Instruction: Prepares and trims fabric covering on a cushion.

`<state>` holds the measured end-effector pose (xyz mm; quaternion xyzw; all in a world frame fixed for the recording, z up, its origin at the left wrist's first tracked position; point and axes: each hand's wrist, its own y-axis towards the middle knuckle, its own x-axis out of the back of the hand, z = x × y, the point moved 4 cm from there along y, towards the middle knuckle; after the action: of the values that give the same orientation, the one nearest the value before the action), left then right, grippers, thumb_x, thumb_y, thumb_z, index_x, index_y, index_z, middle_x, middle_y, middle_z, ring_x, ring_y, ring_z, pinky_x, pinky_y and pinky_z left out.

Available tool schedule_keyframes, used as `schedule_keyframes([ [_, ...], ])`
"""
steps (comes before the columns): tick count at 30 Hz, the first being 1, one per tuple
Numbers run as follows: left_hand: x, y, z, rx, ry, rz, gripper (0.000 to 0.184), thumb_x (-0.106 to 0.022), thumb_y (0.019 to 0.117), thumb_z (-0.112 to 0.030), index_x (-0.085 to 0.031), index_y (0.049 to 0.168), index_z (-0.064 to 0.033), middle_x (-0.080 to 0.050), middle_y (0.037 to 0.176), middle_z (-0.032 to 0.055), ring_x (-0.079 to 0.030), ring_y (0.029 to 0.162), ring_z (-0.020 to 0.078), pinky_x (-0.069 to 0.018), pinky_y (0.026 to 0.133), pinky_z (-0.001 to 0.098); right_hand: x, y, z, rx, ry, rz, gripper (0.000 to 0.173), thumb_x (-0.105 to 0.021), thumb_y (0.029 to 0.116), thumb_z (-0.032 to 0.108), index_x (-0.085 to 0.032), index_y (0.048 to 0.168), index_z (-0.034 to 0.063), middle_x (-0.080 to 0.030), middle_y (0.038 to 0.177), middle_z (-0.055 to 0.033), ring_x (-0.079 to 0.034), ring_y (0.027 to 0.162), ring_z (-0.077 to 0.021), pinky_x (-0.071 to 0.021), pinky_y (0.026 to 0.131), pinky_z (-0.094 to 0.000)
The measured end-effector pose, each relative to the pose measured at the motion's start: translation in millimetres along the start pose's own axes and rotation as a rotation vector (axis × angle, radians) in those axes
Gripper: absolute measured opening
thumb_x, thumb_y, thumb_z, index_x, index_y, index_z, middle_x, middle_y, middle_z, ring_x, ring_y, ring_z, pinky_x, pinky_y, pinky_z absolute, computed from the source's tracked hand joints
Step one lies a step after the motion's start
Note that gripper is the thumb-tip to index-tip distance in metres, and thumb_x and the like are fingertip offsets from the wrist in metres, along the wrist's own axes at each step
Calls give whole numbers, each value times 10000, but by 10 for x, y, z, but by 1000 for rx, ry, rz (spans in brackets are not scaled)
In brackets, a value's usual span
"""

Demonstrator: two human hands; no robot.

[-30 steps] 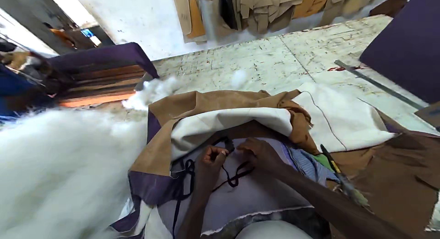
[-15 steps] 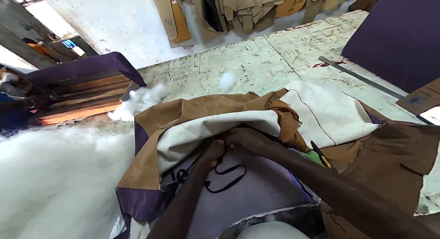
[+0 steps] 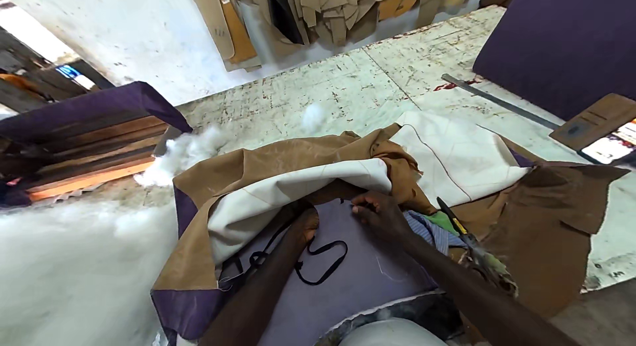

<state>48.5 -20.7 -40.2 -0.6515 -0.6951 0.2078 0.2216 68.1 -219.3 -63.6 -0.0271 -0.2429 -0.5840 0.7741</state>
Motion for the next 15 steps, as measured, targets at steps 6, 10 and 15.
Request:
schedule_keyframes([
  [6, 180, 332, 353, -70, -48, -4, 175, -474, 1078, -155, -615, 1127, -64, -648, 895, 22, -618, 788, 88, -543, 705, 285, -163, 208, 19, 6, -76, -25, 181, -691, 971, 249, -777, 1062, 119, -721, 998, -57, -692, 912, -162, -587, 852, -401],
  [10, 165, 321, 330, -76, -70, -11, 168, -475, 1080, -161, -611, 1134, -78, -648, 897, 14, -619, 790, 79, -541, 705, 274, -218, 210, 37, 74, -86, -37, 180, -699, 963, 255, -782, 1054, 123, -720, 992, -48, -683, 948, -161, -569, 880, -401],
  [15, 185, 345, 336, -113, -30, -48, 193, -482, 1080, -165, -616, 1171, -61, -664, 971, 41, -627, 861, 102, -547, 763, 300, -247, 224, 77, 181, -118, -47, 189, -677, 975, 270, -769, 1019, 110, -703, 959, -51, -676, 903, -166, -572, 841, -395],
])
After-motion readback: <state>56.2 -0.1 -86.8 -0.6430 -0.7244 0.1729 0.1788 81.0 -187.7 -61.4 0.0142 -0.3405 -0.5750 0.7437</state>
